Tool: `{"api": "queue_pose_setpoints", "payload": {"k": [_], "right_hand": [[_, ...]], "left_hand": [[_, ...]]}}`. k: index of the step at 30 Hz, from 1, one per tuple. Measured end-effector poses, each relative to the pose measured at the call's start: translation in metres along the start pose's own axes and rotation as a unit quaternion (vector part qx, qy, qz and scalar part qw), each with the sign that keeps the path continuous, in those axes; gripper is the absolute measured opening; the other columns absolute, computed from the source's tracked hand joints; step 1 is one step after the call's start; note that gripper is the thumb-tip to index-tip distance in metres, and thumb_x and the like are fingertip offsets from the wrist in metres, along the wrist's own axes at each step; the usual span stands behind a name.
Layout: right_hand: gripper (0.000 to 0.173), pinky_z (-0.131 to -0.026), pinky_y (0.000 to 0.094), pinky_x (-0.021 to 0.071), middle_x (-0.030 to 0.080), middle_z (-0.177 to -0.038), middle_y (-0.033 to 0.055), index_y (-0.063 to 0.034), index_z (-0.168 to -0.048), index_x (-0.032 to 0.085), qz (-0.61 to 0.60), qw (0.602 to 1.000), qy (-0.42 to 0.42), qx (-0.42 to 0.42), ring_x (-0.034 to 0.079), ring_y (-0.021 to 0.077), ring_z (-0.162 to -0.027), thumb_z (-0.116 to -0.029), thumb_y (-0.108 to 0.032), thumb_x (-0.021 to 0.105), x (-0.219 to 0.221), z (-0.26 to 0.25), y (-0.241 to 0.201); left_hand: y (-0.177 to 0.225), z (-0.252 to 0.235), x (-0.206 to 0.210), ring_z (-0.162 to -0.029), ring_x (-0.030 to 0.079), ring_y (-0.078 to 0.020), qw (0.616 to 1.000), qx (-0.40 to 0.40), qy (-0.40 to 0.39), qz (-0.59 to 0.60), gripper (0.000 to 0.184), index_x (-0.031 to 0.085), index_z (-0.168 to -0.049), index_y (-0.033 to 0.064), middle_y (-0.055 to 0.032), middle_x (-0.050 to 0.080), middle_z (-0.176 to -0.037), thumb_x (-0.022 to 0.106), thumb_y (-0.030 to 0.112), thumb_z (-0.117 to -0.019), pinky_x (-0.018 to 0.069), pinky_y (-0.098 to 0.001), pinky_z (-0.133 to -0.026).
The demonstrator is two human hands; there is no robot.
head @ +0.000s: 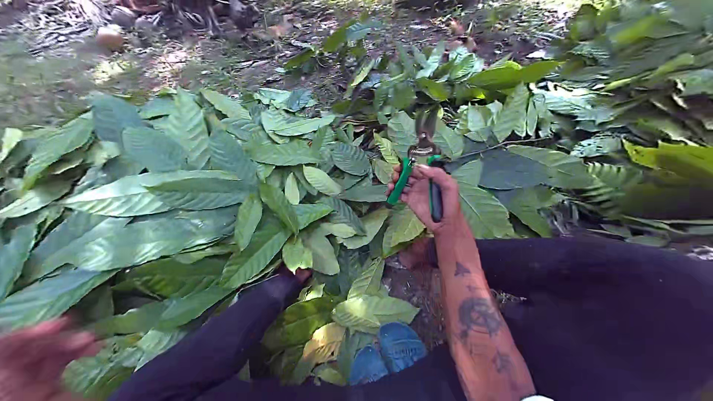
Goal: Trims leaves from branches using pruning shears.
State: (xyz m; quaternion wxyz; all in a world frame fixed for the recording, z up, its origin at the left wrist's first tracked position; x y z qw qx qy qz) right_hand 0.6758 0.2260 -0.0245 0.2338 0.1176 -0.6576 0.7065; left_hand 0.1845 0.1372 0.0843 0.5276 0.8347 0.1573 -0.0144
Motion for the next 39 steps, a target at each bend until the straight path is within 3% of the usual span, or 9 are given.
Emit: {"api": "queue_pose_setpoints", "payload": {"k": [2,6,13,18,26,28,32,34,39], "right_hand": [[0.045,-0.086,0.0414,0.0596,0.071,-0.1,0.0057,-0.0105,-0.111,0.065,-0.086,0.992,0.088,-0.033,0.071,0.0205,-0.091,-0.1054,-0.043,0.034,-0.041,0.005,-0.02],[0.055,-0.086,0.0483,0.0592,0.071,-0.094,0.0097,-0.0069,-0.104,0.065,-0.216,0.942,0.246,-0.067,0.071,0.0262,-0.089,-0.1041,-0.053,0.034,-0.119,0.018,-0.022],[0.056,-0.081,0.0483,0.06,0.068,-0.088,0.0136,-0.0016,-0.103,0.058,-0.264,0.886,0.378,-0.045,0.071,0.0284,-0.082,-0.1058,-0.051,0.032,-0.158,0.032,-0.008],[0.045,-0.077,0.0455,0.0614,0.068,-0.085,0.011,-0.0021,-0.102,0.058,-0.231,0.881,0.41,-0.048,0.071,0.0256,-0.078,-0.1086,-0.038,0.031,-0.162,0.033,-0.007],[0.041,-0.076,0.0423,0.0614,0.069,-0.085,0.0106,-0.0011,-0.107,0.058,-0.204,0.896,0.392,-0.036,0.071,0.0239,-0.077,-0.1093,-0.032,0.031,-0.148,0.033,-0.004],[0.041,-0.076,0.0422,0.0616,0.069,-0.085,0.0105,-0.0005,-0.108,0.059,-0.186,0.905,0.379,-0.051,0.072,0.0239,-0.078,-0.1096,-0.03,0.03,-0.142,0.037,-0.012],[0.043,-0.08,0.0407,0.0616,0.071,-0.088,0.0092,0.0001,-0.113,0.059,-0.135,0.933,0.322,-0.093,0.073,0.0225,-0.082,-0.1082,-0.026,0.025,-0.123,0.045,-0.037],[0.044,-0.083,0.0402,0.0614,0.072,-0.091,0.0092,0.0004,-0.115,0.06,-0.12,0.944,0.287,-0.107,0.073,0.0218,-0.085,-0.1068,-0.025,0.024,-0.11,0.05,-0.048],[0.038,-0.088,0.0408,0.0611,0.073,-0.096,0.0128,0.0014,-0.118,0.06,-0.105,0.969,0.17,-0.143,0.073,0.0241,-0.091,-0.0992,-0.026,0.043,-0.076,0.054,-0.057]], "left_hand": [[-0.038,-0.017,0.126,-0.081,0.072,-0.0081,0.993,-0.024,-0.113,0.032,0.028,0.06,-0.128,0.0049,0.0035,0.074,-0.104,0.046,0.02,-0.1091,0.0621,-0.0266,-0.071],[-0.084,0.0,0.347,-0.089,0.073,-0.018,0.931,-0.116,-0.347,-0.004,0.032,0.065,-0.125,-0.0027,-0.0124,0.074,-0.107,0.049,0.015,-0.1054,0.0611,-0.0374,-0.08],[-0.162,0.036,0.548,-0.119,0.064,-0.0378,0.797,-0.1,-0.561,-0.2,0.034,0.062,-0.13,-0.0053,-0.0261,0.066,-0.124,0.044,0.01,-0.1055,0.0474,-0.0515,-0.106],[-0.199,0.064,0.579,-0.124,0.057,-0.049,0.712,-0.145,-0.582,-0.365,0.056,0.036,-0.155,0.0014,-0.0319,0.041,-0.152,0.052,0.016,-0.103,0.0495,-0.0606,-0.098],[-0.154,0.038,0.576,-0.129,0.052,-0.0455,0.793,-0.01,-0.508,-0.336,0.035,0.07,-0.125,0.0079,-0.0246,0.058,-0.137,0.05,0.026,-0.1038,0.0462,-0.0598,-0.098],[-0.132,0.027,0.571,-0.12,0.06,-0.0449,0.831,0.032,-0.468,-0.3,0.034,0.07,-0.126,0.0078,-0.0235,0.064,-0.129,0.049,0.022,-0.1032,0.0502,-0.059,-0.091],[-0.115,-0.005,0.554,-0.102,0.068,-0.0337,0.848,-0.133,-0.495,-0.135,0.057,0.04,-0.154,0.0075,-0.0187,0.069,-0.116,0.058,0.024,-0.1017,0.0532,-0.0541,-0.091],[-0.106,-0.02,0.536,-0.071,0.063,-0.0207,0.848,-0.226,-0.479,-0.021,0.063,0.028,-0.157,0.0079,-0.0151,0.069,-0.097,0.056,0.03,-0.105,0.0542,-0.0394,-0.068],[-0.088,-0.061,0.459,-0.043,0.052,-0.0084,0.858,-0.361,-0.33,0.157,0.044,0.046,-0.145,0.0065,-0.0124,0.071,-0.078,0.032,0.034,-0.1134,0.0416,-0.0204,-0.04]]}}
Point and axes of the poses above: each hand's wrist, its own z-axis away from the middle knuckle, its own x-axis out of the palm, y = z × x, the point moved 8 cm from there along -z, towards the middle knuckle
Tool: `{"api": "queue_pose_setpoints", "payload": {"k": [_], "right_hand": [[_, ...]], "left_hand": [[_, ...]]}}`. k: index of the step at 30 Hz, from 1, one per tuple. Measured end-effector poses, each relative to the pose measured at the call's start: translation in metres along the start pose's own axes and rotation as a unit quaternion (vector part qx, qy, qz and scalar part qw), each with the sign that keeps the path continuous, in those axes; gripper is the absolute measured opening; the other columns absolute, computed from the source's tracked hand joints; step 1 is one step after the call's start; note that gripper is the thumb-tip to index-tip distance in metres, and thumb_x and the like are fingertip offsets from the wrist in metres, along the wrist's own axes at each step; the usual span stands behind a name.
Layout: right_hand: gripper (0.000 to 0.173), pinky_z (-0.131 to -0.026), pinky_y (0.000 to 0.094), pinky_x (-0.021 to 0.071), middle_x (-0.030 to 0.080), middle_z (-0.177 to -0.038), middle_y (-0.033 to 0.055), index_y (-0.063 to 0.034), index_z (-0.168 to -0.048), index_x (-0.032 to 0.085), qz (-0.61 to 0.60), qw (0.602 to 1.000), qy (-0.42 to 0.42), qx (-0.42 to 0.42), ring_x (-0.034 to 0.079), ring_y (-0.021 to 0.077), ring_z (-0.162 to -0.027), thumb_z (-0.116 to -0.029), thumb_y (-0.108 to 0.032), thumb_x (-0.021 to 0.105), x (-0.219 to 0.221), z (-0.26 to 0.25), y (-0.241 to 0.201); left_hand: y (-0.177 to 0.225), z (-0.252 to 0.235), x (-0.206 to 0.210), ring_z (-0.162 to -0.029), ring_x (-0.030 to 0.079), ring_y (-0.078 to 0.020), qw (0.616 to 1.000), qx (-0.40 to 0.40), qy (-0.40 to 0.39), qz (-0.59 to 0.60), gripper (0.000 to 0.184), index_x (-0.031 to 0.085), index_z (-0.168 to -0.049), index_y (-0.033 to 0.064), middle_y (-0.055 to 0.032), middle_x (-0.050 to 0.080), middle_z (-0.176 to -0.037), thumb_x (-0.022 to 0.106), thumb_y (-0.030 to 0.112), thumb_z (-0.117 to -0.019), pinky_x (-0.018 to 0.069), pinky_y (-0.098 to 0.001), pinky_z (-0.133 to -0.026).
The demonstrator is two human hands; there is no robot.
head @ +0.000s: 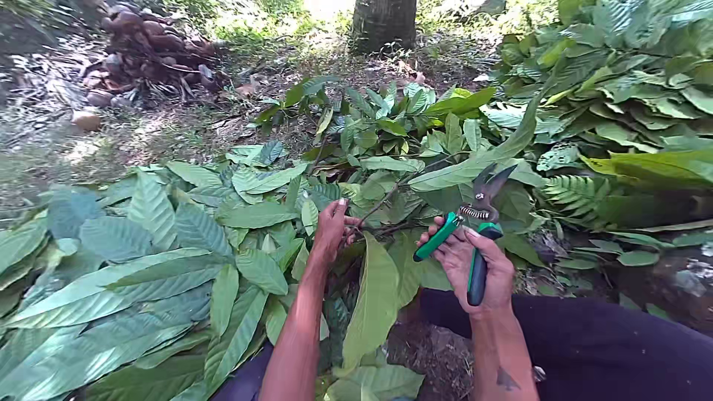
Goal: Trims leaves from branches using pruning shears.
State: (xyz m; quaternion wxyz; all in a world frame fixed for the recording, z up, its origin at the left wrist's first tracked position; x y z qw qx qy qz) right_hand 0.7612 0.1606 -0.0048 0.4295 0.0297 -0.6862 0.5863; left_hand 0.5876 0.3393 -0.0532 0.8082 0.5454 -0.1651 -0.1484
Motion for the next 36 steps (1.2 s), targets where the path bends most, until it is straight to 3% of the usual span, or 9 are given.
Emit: {"api": "queue_pose_setpoints", "payload": {"k": [5,8,12,17,21,26,29,33,36], "right_hand": [[0.049,-0.088,0.0384,0.0611,0.073,-0.1,0.0113,0.0019,-0.125,0.056,0.036,0.996,-0.081,0.009,0.073,0.023,-0.092,-0.0891,-0.031,0.065,0.03,0.009,0.012],[0.06,-0.088,0.0363,0.0608,0.072,-0.103,0.0067,-0.0004,-0.128,0.053,0.087,0.99,-0.114,0.015,0.072,0.0195,-0.094,-0.0836,-0.036,0.072,0.044,0.016,0.023],[0.062,-0.085,0.0338,0.0602,0.072,-0.102,0.0048,-0.0003,-0.129,0.053,0.118,0.979,-0.161,0.03,0.071,0.0179,-0.093,-0.0836,-0.039,0.072,0.057,0.022,0.043],[0.061,-0.084,0.0361,0.0612,0.072,-0.102,0.0063,0.0002,-0.128,0.054,0.116,0.972,-0.184,0.083,0.072,0.0199,-0.091,-0.0835,-0.038,0.071,0.068,0.03,0.064],[0.057,-0.087,0.0361,0.0603,0.071,-0.103,0.0079,0.0026,-0.129,0.053,0.156,0.963,-0.202,0.093,0.071,0.0203,-0.093,-0.0866,-0.034,0.066,0.066,0.038,0.062],[0.063,-0.09,0.0364,0.0593,0.071,-0.104,0.0079,0.0025,-0.13,0.053,0.181,0.958,-0.194,0.106,0.071,0.0204,-0.096,-0.0854,-0.038,0.071,0.054,0.049,0.055],[0.063,-0.089,0.035,0.0598,0.071,-0.104,0.0069,0.0005,-0.128,0.056,0.208,0.952,-0.191,0.121,0.071,0.0192,-0.095,-0.083,-0.04,0.074,0.043,0.057,0.052],[0.071,-0.086,0.0326,0.058,0.07,-0.106,0.0023,-0.0037,-0.132,0.057,0.305,0.89,-0.323,0.1,0.068,0.0152,-0.096,-0.0861,-0.055,0.072,0.044,0.082,0.042],[0.074,-0.08,0.0268,0.0563,0.068,-0.104,0.0014,0.0016,-0.131,0.056,0.371,0.81,-0.429,0.147,0.065,0.0082,-0.092,-0.0882,-0.058,0.069,0.048,0.112,0.05]], "left_hand": [[0.046,0.065,-0.092,-0.04,0.04,0.001,0.982,0.138,0.096,0.092,0.046,0.064,-0.12,-0.0017,-0.002,0.063,-0.066,0.026,0.024,-0.1135,0.0319,-0.0134,-0.036],[0.07,0.101,-0.149,-0.047,0.047,0.0025,0.943,0.269,0.167,0.106,0.046,0.07,-0.11,0.0005,0.0038,0.064,-0.068,0.028,0.022,-0.1126,0.0377,-0.0118,-0.042],[0.078,0.128,-0.206,-0.057,0.054,0.0036,0.894,0.359,0.247,0.101,0.035,0.068,-0.115,0.001,0.0075,0.066,-0.076,0.034,0.008,-0.1094,0.0464,-0.0112,-0.055],[0.048,0.123,-0.208,-0.078,0.061,-0.0004,0.955,0.218,0.192,0.057,0.028,0.058,-0.123,-0.0035,0.0027,0.065,-0.088,0.037,0.0,-0.1061,0.0521,-0.0161,-0.076],[-0.008,0.098,-0.175,-0.072,0.062,-0.0069,0.99,0.081,0.113,0.033,0.023,0.057,-0.125,-0.0013,-0.0035,0.064,-0.091,0.042,0.006,-0.1085,0.0543,-0.0228,-0.068],[-0.076,0.066,-0.143,-0.067,0.064,-0.0125,0.992,0.015,0.073,0.106,0.027,0.049,-0.134,0.0005,-0.0087,0.067,-0.096,0.042,0.009,-0.109,0.0565,-0.0274,-0.064],[-0.095,0.055,-0.138,-0.064,0.059,-0.0088,0.987,-0.001,0.091,0.135,0.028,0.051,-0.134,0.0028,-0.0052,0.066,-0.092,0.042,0.015,-0.1105,0.0504,-0.0231,-0.058],[-0.099,0.041,-0.143,-0.068,0.056,-0.0075,0.983,0.006,0.134,0.127,0.019,0.06,-0.112,0.0027,-0.0025,0.064,-0.089,0.046,0.016,-0.1095,0.0478,-0.023,-0.063],[-0.094,0.034,-0.144,-0.072,0.061,-0.0089,0.985,0.015,0.133,0.109,0.012,0.059,-0.109,0.0023,-0.0032,0.064,-0.088,0.053,0.012,-0.1065,0.0522,-0.025,-0.067]]}}
Point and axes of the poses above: each hand's wrist, its own z-axis away from the middle knuckle, its own x-axis out of the palm, y = z × x, the point moved 8 cm from there along -z, towards the middle knuckle
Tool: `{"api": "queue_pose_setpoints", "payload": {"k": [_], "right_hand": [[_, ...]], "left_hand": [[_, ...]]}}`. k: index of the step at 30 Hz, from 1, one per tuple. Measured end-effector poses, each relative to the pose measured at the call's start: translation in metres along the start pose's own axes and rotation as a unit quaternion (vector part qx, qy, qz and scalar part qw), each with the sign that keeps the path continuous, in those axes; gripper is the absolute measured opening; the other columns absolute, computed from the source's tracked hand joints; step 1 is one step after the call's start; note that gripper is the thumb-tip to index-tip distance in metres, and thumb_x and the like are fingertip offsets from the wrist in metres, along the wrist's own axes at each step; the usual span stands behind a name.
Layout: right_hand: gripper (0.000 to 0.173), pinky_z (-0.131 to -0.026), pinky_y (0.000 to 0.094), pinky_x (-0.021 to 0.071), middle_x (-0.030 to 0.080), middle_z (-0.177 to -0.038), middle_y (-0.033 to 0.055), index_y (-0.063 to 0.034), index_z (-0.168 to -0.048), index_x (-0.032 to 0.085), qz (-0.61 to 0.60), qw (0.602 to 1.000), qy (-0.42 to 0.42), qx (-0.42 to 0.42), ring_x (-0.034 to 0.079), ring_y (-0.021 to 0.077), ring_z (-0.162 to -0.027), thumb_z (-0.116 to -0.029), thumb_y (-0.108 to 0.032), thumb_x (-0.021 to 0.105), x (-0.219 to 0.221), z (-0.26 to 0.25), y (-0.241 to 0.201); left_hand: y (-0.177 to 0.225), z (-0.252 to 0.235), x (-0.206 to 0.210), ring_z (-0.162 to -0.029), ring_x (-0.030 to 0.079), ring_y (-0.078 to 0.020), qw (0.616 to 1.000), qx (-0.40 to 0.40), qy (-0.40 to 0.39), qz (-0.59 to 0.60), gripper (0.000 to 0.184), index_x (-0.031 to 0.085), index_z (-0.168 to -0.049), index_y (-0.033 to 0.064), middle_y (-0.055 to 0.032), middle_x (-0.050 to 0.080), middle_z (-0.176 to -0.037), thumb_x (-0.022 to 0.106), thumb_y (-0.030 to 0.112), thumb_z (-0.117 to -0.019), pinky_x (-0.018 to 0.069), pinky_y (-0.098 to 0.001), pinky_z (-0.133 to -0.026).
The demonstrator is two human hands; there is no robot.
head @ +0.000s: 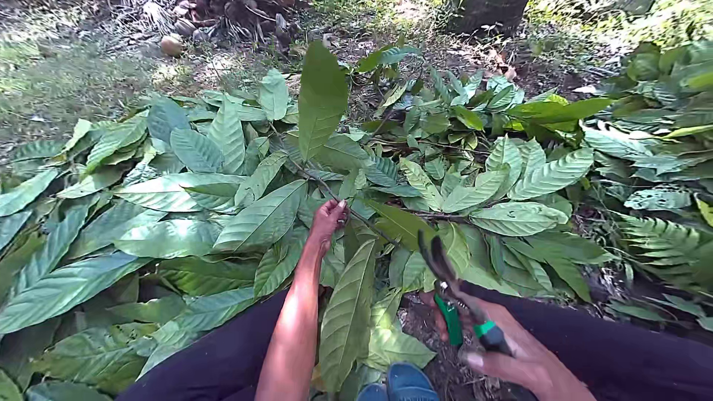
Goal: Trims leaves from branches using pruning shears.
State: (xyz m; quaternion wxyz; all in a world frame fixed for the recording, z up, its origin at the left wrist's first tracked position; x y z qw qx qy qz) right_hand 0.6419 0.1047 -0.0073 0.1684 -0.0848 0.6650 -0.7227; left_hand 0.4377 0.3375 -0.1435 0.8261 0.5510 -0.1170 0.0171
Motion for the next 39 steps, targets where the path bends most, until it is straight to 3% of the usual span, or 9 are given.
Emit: {"api": "queue_pose_setpoints", "payload": {"k": [2,4,6,9,13,19,39], "right_hand": [[0.063,-0.073,0.0239,0.0548,0.067,-0.097,-0.001,-0.0021,-0.124,0.061,-0.007,0.996,-0.049,0.076,0.064,0.0053,-0.084,-0.0869,-0.052,0.071,0.015,0.002,0.02],[0.046,-0.065,0.0233,0.0525,0.067,-0.087,-0.0052,-0.0089,-0.111,0.066,-0.013,0.985,-0.026,0.169,0.062,0.0036,-0.074,-0.0828,-0.045,0.072,0.018,-0.001,0.049],[0.035,-0.07,0.0271,0.0557,0.067,-0.083,-0.0048,-0.01,-0.106,0.066,-0.042,0.97,-0.001,0.24,0.065,0.0068,-0.073,-0.0831,-0.037,0.068,0.017,-0.005,0.075],[0.033,-0.072,0.0293,0.0589,0.071,-0.083,-0.0005,-0.009,-0.107,0.064,-0.11,0.951,-0.02,0.29,0.069,0.0112,-0.073,-0.0849,-0.034,0.065,0.02,-0.008,0.098],[0.029,-0.072,0.0305,0.0607,0.071,-0.086,0.0032,-0.0073,-0.108,0.063,-0.193,0.927,-0.058,0.317,0.071,0.0146,-0.075,-0.0895,-0.029,0.06,0.034,-0.011,0.113],[0.025,-0.068,0.0282,0.0601,0.071,-0.082,0.0035,-0.0044,-0.108,0.062,-0.222,0.915,-0.04,0.335,0.07,0.0135,-0.071,-0.0937,-0.023,0.053,0.041,-0.025,0.117],[0.034,-0.072,0.032,0.0621,0.072,-0.085,0.0056,-0.0037,-0.11,0.065,-0.336,0.885,-0.069,0.314,0.072,0.0171,-0.076,-0.0951,-0.03,0.05,0.052,-0.032,0.134]], "left_hand": [[0.003,-0.002,0.002,-0.071,0.061,-0.0084,1.0,0.005,-0.012,-0.01,0.012,0.06,-0.109,0.0027,-0.0025,0.064,-0.086,0.053,0.012,-0.1064,0.0527,-0.0244,-0.067],[0.001,0.0,0.002,-0.069,0.06,-0.0076,1.0,0.006,-0.012,-0.017,0.011,0.06,-0.106,0.0042,-0.001,0.063,-0.082,0.052,0.012,-0.1066,0.052,-0.0234,-0.066],[-0.002,0.004,-0.002,-0.069,0.058,-0.0075,1.0,0.007,-0.009,-0.01,0.009,0.058,-0.105,0.005,-0.0004,0.06,-0.081,0.051,0.011,-0.1069,0.0515,-0.0236,-0.066],[-0.007,0.008,-0.01,-0.068,0.058,-0.0067,1.0,0.011,-0.004,0.013,0.009,0.057,-0.102,0.0078,0.0012,0.06,-0.079,0.05,0.01,-0.1072,0.0517,-0.0229,-0.065],[-0.011,0.012,-0.016,-0.067,0.057,-0.0062,1.0,0.016,-0.006,0.023,0.011,0.057,-0.1,0.0095,0.0019,0.06,-0.08,0.049,0.009,-0.1072,0.0513,-0.0219,-0.064],[-0.014,0.015,-0.013,-0.067,0.057,-0.0057,0.999,0.028,-0.017,0.022,0.014,0.058,-0.098,0.0096,0.0027,0.06,-0.079,0.047,0.008,-0.1073,0.0512,-0.0212,-0.064],[-0.025,0.018,-0.017,-0.068,0.059,-0.0066,0.999,0.021,-0.015,0.026,0.013,0.06,-0.101,0.0085,0.0014,0.061,-0.081,0.048,0.006,-0.1067,0.0535,-0.0224,-0.065]]}}
Point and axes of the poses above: each hand's wrist, its own z-axis away from the middle knuckle, its own x-axis out of the palm, y = z × x, the point moved 8 cm from there along -z, towards the middle knuckle
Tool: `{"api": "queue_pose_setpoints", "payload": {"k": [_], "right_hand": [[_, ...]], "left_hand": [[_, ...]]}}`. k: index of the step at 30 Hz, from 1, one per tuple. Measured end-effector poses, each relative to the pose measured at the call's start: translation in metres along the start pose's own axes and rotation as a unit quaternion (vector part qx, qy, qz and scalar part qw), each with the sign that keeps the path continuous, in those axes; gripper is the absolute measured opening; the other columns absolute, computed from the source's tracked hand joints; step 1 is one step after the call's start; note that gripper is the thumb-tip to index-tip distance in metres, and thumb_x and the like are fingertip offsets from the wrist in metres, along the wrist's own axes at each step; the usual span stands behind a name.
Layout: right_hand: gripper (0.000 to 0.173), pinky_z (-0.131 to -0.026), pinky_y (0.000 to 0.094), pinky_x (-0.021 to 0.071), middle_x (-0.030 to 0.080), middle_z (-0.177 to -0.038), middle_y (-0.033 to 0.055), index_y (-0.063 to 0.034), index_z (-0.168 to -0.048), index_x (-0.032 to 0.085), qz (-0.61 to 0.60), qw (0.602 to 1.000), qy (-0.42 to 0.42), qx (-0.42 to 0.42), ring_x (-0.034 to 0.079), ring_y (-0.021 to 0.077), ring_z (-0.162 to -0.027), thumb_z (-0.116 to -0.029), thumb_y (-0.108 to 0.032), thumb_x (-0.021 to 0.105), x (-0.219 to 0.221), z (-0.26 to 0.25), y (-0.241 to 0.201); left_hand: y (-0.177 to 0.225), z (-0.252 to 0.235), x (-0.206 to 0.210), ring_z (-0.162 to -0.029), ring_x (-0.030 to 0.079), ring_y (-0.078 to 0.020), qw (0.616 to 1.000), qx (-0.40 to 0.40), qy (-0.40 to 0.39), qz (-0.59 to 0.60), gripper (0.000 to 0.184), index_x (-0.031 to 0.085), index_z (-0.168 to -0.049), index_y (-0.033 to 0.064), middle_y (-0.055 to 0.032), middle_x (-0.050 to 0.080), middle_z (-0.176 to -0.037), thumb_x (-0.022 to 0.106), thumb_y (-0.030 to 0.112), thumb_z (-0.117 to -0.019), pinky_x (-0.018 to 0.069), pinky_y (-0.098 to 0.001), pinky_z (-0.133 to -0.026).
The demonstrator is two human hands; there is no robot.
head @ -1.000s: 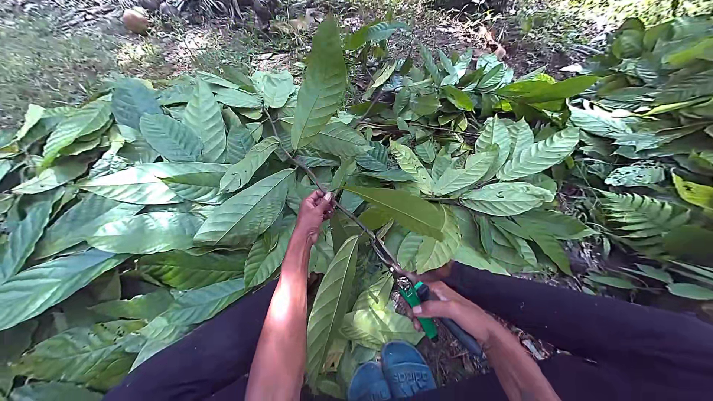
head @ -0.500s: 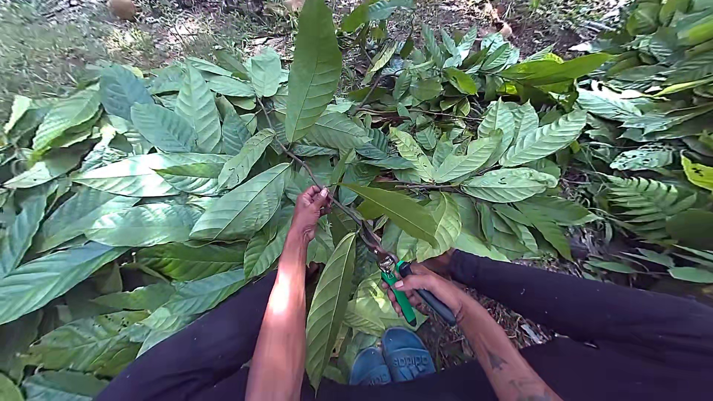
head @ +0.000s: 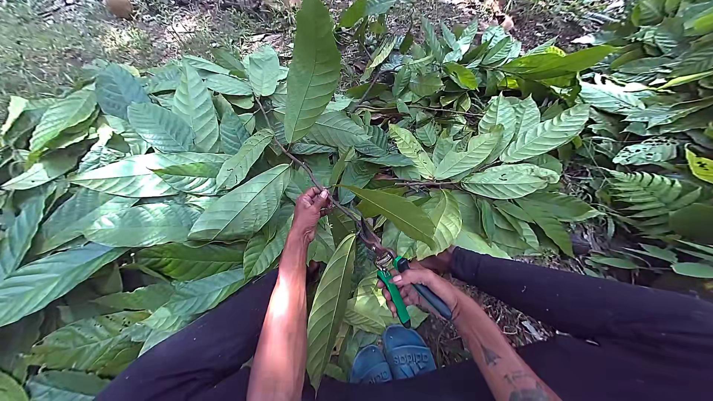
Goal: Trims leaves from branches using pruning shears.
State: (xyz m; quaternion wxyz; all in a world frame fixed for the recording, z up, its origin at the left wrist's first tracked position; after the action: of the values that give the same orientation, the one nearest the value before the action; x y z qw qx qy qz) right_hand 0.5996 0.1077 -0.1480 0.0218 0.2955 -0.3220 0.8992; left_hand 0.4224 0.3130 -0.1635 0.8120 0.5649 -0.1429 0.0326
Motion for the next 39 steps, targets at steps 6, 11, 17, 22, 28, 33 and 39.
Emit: {"api": "queue_pose_setpoints", "payload": {"k": [6,11,17,22,28,33,39], "right_hand": [[0.019,-0.057,0.0286,0.0595,0.067,-0.07,0.0044,-0.0021,-0.097,0.063,0.003,0.993,0.109,-0.038,0.066,0.014,-0.056,-0.0984,-0.017,0.052,0.01,0.005,-0.006],[0.016,-0.061,0.0266,0.0562,0.063,-0.07,0.0,-0.0055,-0.094,0.061,0.206,0.96,0.19,-0.024,0.062,0.0105,-0.058,-0.096,-0.021,0.064,0.011,-0.003,-0.023],[0.027,-0.061,0.0273,0.0558,0.064,-0.074,0.0017,-0.0048,-0.098,0.06,0.265,0.946,0.174,0.07,0.063,0.0108,-0.06,-0.0999,-0.031,0.065,0.02,-0.017,-0.04],[0.024,-0.058,0.0271,0.0575,0.064,-0.073,0.0025,-0.0065,-0.102,0.057,0.216,0.957,0.151,0.124,0.065,0.0124,-0.057,-0.1043,-0.03,0.058,0.023,-0.024,-0.051],[0.023,-0.056,0.0277,0.058,0.066,-0.074,0.0026,-0.0074,-0.101,0.058,0.212,0.958,0.141,0.133,0.066,0.013,-0.057,-0.1044,-0.03,0.058,0.018,-0.021,-0.057],[0.025,-0.055,0.0286,0.0575,0.065,-0.074,0.0036,-0.007,-0.102,0.058,0.211,0.956,0.144,0.142,0.064,0.0139,-0.056,-0.1045,-0.032,0.057,0.015,-0.027,-0.059],[0.026,-0.054,0.028,0.0568,0.065,-0.074,0.0033,-0.0075,-0.101,0.059,0.212,0.956,0.142,0.148,0.064,0.0134,-0.055,-0.1053,-0.033,0.055,0.014,-0.037,-0.066]], "left_hand": [[-0.001,0.001,-0.001,-0.067,0.059,-0.0071,1.0,-0.004,0.004,-0.01,0.011,0.059,-0.101,0.0075,0.0011,0.061,-0.078,0.05,0.006,-0.1063,0.0529,-0.0225,-0.065],[-0.001,0.003,-0.001,-0.071,0.06,-0.0086,0.999,-0.019,0.007,-0.032,0.009,0.06,-0.102,0.0065,0.0,0.061,-0.081,0.052,0.008,-0.1058,0.0536,-0.0247,-0.068],[-0.007,0.003,0.0,-0.07,0.062,-0.009,0.997,-0.034,0.002,-0.065,0.01,0.059,-0.108,0.0026,-0.0028,0.062,-0.084,0.051,0.008,-0.1062,0.0548,-0.0252,-0.068],[-0.012,0.005,-0.001,-0.07,0.063,-0.0103,0.997,-0.045,0.004,-0.066,0.012,0.059,-0.112,-0.0007,-0.0059,0.062,-0.089,0.051,0.006,-0.1059,0.0574,-0.0264,-0.07],[-0.015,0.003,-0.004,-0.076,0.067,-0.0134,0.998,-0.013,-0.003,-0.056,0.01,0.058,-0.108,-0.0022,-0.0083,0.065,-0.092,0.05,0.004,-0.1058,0.0588,-0.03,-0.076],[-0.016,0.004,-0.004,-0.072,0.063,-0.0114,0.995,0.008,-0.014,-0.099,0.011,0.058,-0.111,0.0005,-0.0072,0.064,-0.095,0.05,0.007,-0.1064,0.0562,-0.0273,-0.069],[-0.02,0.004,-0.005,-0.081,0.063,-0.0126,0.994,0.008,-0.022,-0.11,0.011,0.06,-0.109,0.001,-0.0066,0.062,-0.097,0.052,0.007,-0.1056,0.0554,-0.0292,-0.074]]}}
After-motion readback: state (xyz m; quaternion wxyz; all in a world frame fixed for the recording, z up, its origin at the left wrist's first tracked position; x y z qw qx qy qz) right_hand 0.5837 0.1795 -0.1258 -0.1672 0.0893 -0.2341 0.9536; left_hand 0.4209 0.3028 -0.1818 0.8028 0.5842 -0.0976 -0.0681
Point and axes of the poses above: each hand's wrist, its own z-axis away from the middle knuckle, its own x-axis out of the palm, y = z × x, the point moved 8 cm from there along -z, towards the middle knuckle
